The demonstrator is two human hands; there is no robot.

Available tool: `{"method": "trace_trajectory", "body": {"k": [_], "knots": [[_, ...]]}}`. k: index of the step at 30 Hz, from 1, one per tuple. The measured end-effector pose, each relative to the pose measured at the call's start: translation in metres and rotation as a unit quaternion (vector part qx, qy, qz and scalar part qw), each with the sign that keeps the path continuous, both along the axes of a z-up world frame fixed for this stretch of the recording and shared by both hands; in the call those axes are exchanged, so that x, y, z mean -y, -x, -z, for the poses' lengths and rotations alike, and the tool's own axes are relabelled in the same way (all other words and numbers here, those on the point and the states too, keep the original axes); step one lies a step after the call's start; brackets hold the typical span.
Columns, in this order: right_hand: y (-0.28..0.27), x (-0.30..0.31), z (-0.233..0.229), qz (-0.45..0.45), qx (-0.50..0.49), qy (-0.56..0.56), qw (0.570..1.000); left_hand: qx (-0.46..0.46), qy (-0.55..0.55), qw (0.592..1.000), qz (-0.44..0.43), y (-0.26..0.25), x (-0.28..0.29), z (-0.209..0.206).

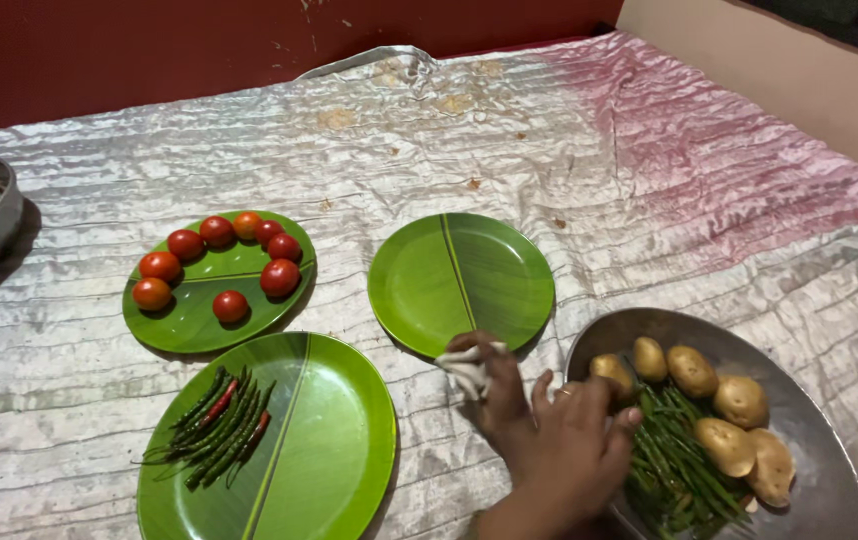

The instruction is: The person wipes individual green chilies with a cloth and places them onto a green plate while sitting near other bowls of tomatoes and potatoes.

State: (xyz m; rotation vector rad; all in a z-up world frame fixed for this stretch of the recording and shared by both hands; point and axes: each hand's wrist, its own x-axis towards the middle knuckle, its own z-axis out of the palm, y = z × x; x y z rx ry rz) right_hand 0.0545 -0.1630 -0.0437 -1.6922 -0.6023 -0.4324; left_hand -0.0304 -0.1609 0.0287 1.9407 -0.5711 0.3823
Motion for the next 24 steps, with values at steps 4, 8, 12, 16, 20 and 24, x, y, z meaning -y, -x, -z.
{"method": "trace_trajectory", "body": {"k": [4, 8, 12, 16, 20, 24], "knots": [[0.031, -0.003, -0.022, -0.177, -0.136, -0.769, 0.600, 0.107, 0.009, 0.990, -0.094, -0.019, -0.062, -0.024], [-0.005, 0.012, -0.024, -0.152, -0.193, -0.616, 0.748, -0.011, -0.060, 0.967, -0.246, -0.054, -0.127, -0.033], [-0.009, 0.006, -0.012, -0.129, -0.207, -0.564, 0.789, -0.132, -0.001, 0.961, -0.243, -0.075, -0.136, -0.023], [-0.013, 0.006, -0.003, -0.113, -0.251, -0.532, 0.801, -0.161, -0.001, 0.969, -0.186, -0.083, -0.128, -0.008], [-0.013, 0.008, 0.005, -0.090, -0.270, -0.460, 0.841, -0.098, -0.017, 0.988, -0.116, -0.085, -0.129, 0.006], [-0.016, 0.002, 0.009, -0.035, -0.288, -0.438, 0.851, -0.063, -0.090, 0.987, -0.119, -0.090, -0.129, 0.017]]}}
